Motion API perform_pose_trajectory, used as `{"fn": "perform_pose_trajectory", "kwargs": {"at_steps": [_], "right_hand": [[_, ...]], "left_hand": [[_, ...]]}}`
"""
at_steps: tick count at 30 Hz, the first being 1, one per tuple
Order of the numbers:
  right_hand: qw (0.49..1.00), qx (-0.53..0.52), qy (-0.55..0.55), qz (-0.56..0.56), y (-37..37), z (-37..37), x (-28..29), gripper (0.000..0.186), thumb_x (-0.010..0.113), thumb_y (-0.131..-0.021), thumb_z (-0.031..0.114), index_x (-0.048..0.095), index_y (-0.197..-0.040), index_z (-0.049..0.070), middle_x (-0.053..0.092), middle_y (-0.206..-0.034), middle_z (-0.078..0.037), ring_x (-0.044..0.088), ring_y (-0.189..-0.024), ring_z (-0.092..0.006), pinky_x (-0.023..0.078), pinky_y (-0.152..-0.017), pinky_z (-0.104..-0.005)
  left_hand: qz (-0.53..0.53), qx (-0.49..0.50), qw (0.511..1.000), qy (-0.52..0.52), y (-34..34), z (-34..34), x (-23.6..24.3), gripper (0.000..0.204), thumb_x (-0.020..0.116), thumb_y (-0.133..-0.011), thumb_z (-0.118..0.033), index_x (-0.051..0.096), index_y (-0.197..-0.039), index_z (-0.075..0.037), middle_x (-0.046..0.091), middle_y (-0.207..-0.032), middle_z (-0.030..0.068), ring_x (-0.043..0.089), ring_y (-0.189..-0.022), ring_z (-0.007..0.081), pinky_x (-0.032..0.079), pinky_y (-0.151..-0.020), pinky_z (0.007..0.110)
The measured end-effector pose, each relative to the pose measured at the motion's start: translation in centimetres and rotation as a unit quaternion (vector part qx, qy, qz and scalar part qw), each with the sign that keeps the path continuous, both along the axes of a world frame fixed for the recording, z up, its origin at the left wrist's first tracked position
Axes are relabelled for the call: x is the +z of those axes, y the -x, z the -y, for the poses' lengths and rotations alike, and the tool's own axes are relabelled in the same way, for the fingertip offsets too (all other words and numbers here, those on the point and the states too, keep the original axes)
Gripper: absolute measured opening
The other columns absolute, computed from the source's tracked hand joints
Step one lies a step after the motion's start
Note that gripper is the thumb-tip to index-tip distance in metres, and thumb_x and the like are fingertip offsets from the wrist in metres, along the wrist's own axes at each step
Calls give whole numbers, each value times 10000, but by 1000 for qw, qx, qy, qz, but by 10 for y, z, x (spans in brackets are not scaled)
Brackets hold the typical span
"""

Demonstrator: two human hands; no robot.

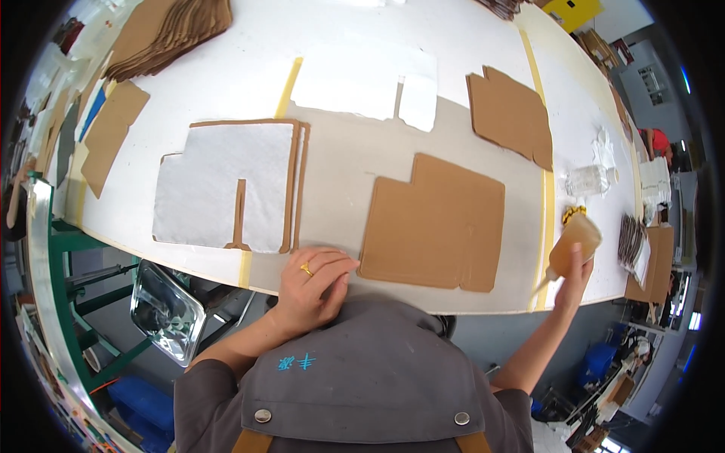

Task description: Applying adhesive to leather panels and attaching precut lining sheets.

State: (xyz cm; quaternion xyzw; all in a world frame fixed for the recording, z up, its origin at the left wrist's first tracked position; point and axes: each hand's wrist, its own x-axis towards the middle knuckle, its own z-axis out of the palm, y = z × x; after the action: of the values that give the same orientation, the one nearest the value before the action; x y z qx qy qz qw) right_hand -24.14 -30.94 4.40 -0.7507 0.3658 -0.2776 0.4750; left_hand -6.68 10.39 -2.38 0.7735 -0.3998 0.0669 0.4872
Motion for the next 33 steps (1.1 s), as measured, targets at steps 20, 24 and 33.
{"fn": "perform_pose_trajectory", "kwargs": {"at_steps": [20, 24, 33], "right_hand": [[734, 474, 485, 40, -329, -179, -81, 283, 727, -818, 216, 634, -1042, 69, 619, -1070, -74, 592, -1030, -275, 534, -772, -390], [758, 469, 454, 14, -339, -180, -84, 210, 715, -824, 180, 641, -983, 66, 618, -970, -72, 622, -909, -263, 526, -717, -389], [916, 368, -158, -33, -380, -141, -84, 168, 724, -837, 150, 661, -915, 16, 706, -855, -79, 642, -729, -129, 503, -641, -285]], "left_hand": [[88, -17, 982, -168, -123, 26, 38, 210, 663, -838, -120, 648, -1040, -62, 649, -1032, 108, 613, -1012, 306, 509, -860, 404], [70, -24, 983, -166, -144, 28, 30, 201, 656, -837, -108, 646, -1031, -62, 647, -1022, 105, 616, -998, 302, 512, -851, 401], [135, 6, 978, -158, -206, 75, 17, 221, 606, -859, -75, 608, -1074, -21, 647, -942, 143, 616, -871, 328, 485, -780, 434]]}}
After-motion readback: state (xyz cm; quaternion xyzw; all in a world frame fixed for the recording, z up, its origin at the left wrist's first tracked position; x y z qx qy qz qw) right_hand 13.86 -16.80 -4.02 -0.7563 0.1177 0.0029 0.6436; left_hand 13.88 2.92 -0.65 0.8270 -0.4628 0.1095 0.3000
